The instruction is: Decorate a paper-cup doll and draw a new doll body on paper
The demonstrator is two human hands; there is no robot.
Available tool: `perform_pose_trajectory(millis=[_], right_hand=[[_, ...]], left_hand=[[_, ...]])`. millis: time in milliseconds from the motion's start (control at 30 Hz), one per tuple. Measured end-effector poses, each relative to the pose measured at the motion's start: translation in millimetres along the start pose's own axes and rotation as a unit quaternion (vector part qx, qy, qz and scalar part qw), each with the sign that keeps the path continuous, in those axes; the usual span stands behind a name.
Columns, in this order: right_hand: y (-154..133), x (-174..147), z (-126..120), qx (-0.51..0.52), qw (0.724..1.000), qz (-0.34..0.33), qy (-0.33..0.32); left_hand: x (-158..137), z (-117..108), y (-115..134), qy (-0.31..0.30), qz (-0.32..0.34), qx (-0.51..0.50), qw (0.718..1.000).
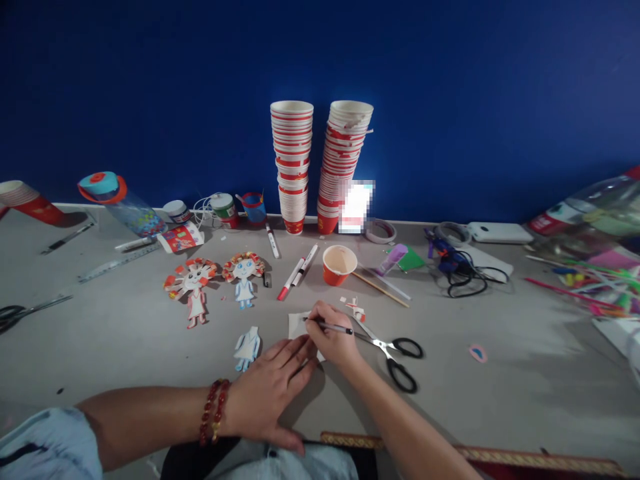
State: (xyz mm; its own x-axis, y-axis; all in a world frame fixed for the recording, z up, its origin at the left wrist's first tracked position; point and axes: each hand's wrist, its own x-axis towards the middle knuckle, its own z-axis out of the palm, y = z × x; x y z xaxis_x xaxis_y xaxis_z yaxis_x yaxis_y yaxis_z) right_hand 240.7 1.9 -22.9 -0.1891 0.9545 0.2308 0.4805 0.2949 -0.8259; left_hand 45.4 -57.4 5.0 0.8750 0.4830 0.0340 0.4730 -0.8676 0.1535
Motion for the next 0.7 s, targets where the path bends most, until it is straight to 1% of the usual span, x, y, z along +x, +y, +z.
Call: perform_pose_trajectory(millis=[233, 533, 600, 700], right_hand=[[-3.6, 1.6, -0.8, -0.016, 1.0, -0.005, -0.002], [-4.5, 1.8, -1.0, -0.016, 1.0, -0.008, -0.005], [-2.9, 1.2, -0.8, 0.004, 1.0, -0.007, 0.004], [-0.9, 0.3, -0.4, 0.048, 0.998, -0.003, 0.042]], left_hand=[[0.7, -1.5, -0.4, -0.008, 0.003, -0.006, 1.0], [0.6, 0.0, 0.5, -0.002, 0.001, -0.003, 1.0], [0.6, -0.6, 0.4, -0.004, 0.001, -0.004, 1.0], [0.2, -2.1, 0.2, -0.01, 0.001, -0.007, 1.0]])
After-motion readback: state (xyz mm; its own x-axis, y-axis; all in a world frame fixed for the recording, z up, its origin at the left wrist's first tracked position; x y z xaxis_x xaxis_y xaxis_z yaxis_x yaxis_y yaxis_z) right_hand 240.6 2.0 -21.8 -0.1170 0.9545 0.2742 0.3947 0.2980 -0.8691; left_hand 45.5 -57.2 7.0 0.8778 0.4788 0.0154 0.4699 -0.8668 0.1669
